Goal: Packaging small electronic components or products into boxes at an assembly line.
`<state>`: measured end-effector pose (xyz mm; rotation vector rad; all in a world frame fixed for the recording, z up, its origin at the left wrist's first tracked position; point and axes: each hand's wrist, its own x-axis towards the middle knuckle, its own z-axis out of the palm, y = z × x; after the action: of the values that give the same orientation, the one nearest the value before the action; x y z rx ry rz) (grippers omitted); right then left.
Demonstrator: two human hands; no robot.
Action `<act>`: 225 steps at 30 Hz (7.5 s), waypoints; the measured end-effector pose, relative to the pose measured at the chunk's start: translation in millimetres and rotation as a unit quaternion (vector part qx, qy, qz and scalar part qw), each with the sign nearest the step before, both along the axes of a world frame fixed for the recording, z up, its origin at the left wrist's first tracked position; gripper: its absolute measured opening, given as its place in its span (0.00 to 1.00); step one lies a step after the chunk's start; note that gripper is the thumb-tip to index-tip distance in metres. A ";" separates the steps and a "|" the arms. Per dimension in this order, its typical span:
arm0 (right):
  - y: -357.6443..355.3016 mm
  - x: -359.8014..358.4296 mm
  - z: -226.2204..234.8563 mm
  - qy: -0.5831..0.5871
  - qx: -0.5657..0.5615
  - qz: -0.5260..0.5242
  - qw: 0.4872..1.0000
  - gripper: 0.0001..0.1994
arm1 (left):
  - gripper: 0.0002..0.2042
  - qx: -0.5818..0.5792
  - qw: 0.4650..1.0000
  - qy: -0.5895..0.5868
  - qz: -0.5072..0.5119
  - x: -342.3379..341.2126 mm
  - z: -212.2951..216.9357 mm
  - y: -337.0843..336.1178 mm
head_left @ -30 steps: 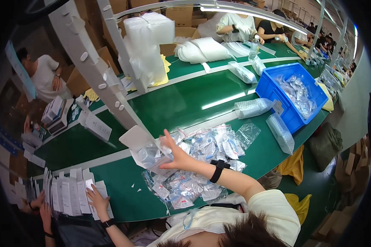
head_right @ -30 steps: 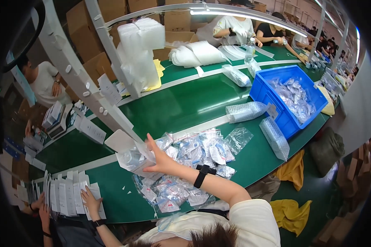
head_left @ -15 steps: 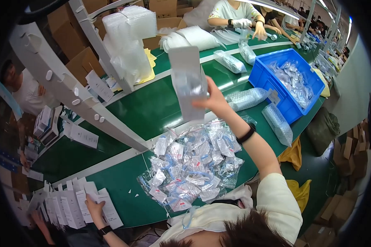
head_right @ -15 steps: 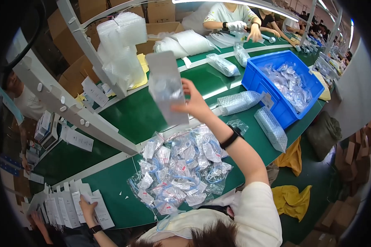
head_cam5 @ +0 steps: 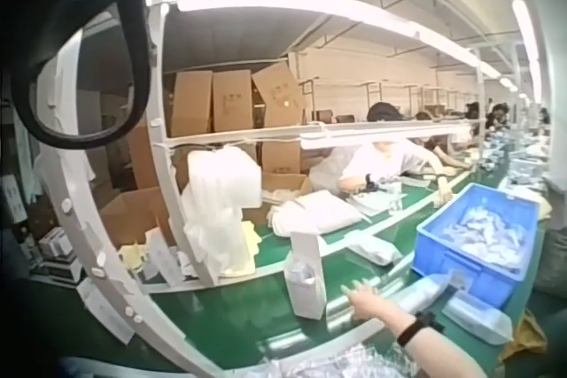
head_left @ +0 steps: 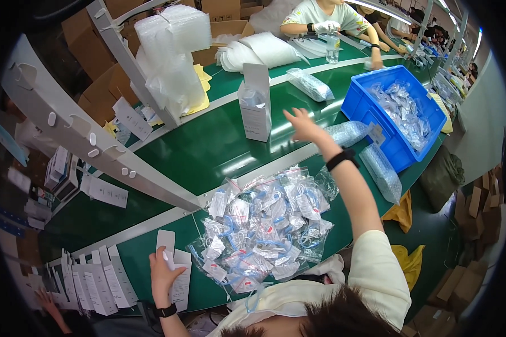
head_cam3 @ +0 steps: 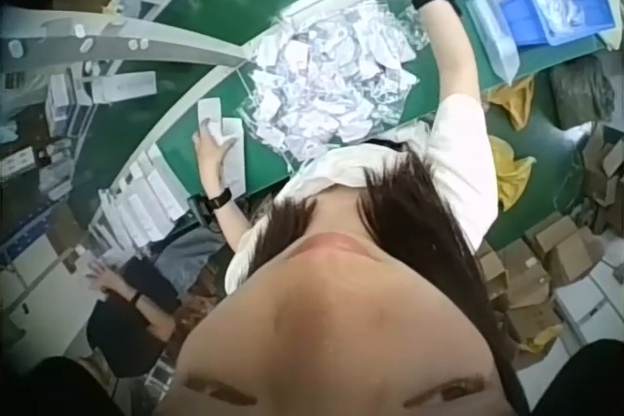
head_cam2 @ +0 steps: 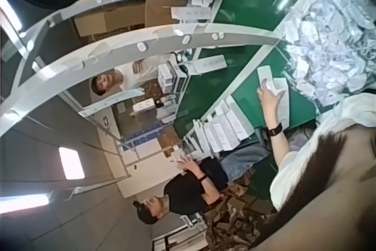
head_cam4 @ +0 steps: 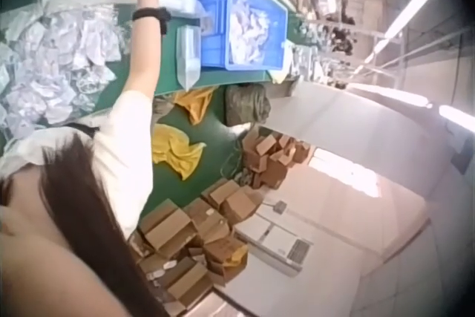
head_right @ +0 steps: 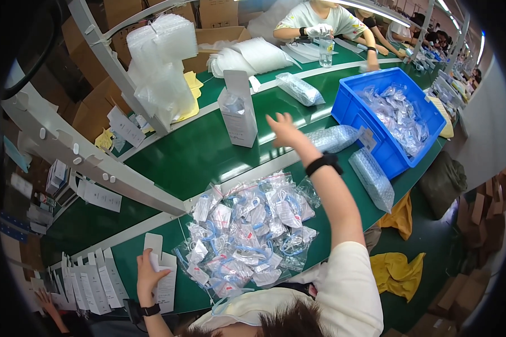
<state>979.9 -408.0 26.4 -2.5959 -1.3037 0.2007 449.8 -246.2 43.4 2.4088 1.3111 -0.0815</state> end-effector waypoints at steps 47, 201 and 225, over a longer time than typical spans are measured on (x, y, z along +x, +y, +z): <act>-38.4 -239.2 118.7 0.133 0.423 0.158 0.882 0.24 | 0.35 -0.008 0.795 -0.586 -0.158 177.3 57.1 -109.1; -7.0 -252.4 125.2 0.302 0.791 -0.056 0.529 0.24 | 0.41 0.038 0.851 -0.509 -0.123 145.9 59.8 -102.0; -67.5 -102.2 -54.3 0.125 0.126 -0.116 0.977 0.38 | 0.30 0.007 0.856 -0.506 -0.110 132.9 36.1 -91.9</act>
<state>877.7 -475.5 -27.9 -2.3877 -0.8718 0.2892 582.8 -338.1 79.5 2.0363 0.5222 0.9923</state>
